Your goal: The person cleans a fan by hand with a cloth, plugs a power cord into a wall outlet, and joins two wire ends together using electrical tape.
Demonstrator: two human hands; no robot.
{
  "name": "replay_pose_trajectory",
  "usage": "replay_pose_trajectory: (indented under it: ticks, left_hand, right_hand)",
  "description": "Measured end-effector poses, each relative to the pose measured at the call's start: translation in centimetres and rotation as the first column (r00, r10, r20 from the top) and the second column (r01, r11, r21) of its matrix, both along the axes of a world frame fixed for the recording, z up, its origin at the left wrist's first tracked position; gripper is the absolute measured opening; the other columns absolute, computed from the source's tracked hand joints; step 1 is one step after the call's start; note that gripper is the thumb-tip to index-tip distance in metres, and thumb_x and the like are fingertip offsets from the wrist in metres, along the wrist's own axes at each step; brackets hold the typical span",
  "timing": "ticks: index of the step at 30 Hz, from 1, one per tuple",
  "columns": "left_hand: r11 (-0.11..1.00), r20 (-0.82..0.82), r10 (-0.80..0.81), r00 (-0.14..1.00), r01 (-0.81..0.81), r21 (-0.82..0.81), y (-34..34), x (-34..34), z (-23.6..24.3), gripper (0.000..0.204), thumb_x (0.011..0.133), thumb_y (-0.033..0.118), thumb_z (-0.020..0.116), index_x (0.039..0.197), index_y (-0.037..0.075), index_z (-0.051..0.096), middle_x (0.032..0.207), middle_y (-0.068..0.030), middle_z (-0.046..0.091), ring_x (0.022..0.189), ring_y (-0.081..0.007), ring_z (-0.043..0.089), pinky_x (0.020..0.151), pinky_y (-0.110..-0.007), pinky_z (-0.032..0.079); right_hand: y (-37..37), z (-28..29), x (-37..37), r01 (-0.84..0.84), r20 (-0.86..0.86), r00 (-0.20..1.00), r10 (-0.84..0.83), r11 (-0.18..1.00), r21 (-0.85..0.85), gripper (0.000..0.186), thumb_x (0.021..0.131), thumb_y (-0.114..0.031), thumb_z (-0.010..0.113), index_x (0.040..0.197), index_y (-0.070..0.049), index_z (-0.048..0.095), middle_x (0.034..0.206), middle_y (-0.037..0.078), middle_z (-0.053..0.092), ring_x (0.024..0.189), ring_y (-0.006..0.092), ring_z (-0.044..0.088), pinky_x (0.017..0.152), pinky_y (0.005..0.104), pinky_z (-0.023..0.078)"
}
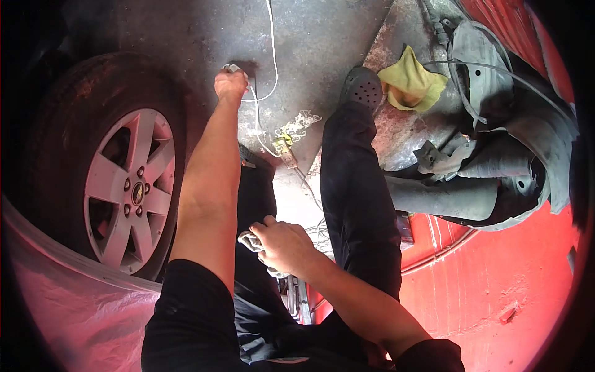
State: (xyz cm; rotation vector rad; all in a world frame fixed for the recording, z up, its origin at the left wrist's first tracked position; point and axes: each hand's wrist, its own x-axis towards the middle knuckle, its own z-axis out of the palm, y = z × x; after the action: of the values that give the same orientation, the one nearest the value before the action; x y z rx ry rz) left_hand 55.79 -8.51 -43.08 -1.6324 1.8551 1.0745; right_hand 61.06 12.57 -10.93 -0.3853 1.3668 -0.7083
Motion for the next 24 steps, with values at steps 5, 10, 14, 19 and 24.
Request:
replay_pose_trajectory:
  ticks: [5,10,14,19,24]
  left_hand:
    - [0.864,0.178,-0.463,0.869,0.486,-0.127,3.0,3.6,3.1,0.064,0.083,0.051,0.063,0.12,0.0,0.057,0.112,-0.0256,0.066,0.108,-0.0397,0.063,0.093,-0.047,0.049]
    - [-0.088,0.187,-0.972,-0.142,0.959,0.271,9.4,8.9,9.2,0.056,0.078,0.045,0.07,0.118,0.008,0.059,0.117,-0.0129,0.063,0.117,-0.0304,0.052,0.094,-0.046,0.042]
    - [0.149,0.053,-0.988,0.144,0.982,0.115,13.2,21.1,3.7,0.088,0.08,0.041,0.066,0.153,0.015,0.026,0.14,-0.017,0.05,0.123,-0.0388,0.05,0.104,-0.057,0.032]
    - [-0.103,-0.014,-0.994,-0.106,0.91,0.401,11.9,17.3,4.4,0.031,0.089,0.028,0.051,0.107,0.009,0.068,0.094,-0.0061,0.073,0.096,-0.0265,0.065,0.105,-0.053,0.027]
    - [-0.048,0.036,-0.998,-0.058,0.972,0.23,12.9,19.0,5.1,0.025,0.087,0.024,0.051,0.094,0.012,0.072,0.085,-0.007,0.073,0.085,-0.0255,0.068,0.103,-0.05,0.029]
  right_hand:
    - [0.8,-0.1,0.4,-0.016,-0.052,0.999,0.017,1.0,0.013,0.035,0.074,-0.014,0.069,0.106,-0.004,0.059,0.096,0.016,0.06,0.081,0.0328,0.067,0.072,0.0432,0.055]
    - [0.6,0.5,-0.1,-0.026,-0.052,0.998,0.025,0.999,-0.031,0.035,0.075,-0.017,0.069,0.106,-0.006,0.056,0.096,0.016,0.06,0.08,0.0351,0.066,0.068,0.0474,0.053]
    - [1.3,-0.6,2.4,-0.081,-0.002,0.997,0.081,0.996,-0.029,0.042,0.077,-0.017,0.065,0.117,-0.007,0.055,0.098,0.019,0.059,0.079,0.0366,0.067,0.067,0.048,0.054]
    - [1.2,0.7,0.3,0.049,-0.1,0.994,-0.052,0.998,-0.034,0.022,0.08,-0.018,0.067,0.098,-0.007,0.062,0.086,0.015,0.067,0.078,0.0299,0.067,0.07,0.0377,0.053]
    - [0.9,0.9,-0.5,-0.064,-0.06,0.996,0.068,0.996,0.058,0.031,0.077,-0.018,0.066,0.105,-0.005,0.062,0.095,0.019,0.067,0.086,0.0359,0.066,0.076,0.0453,0.053]
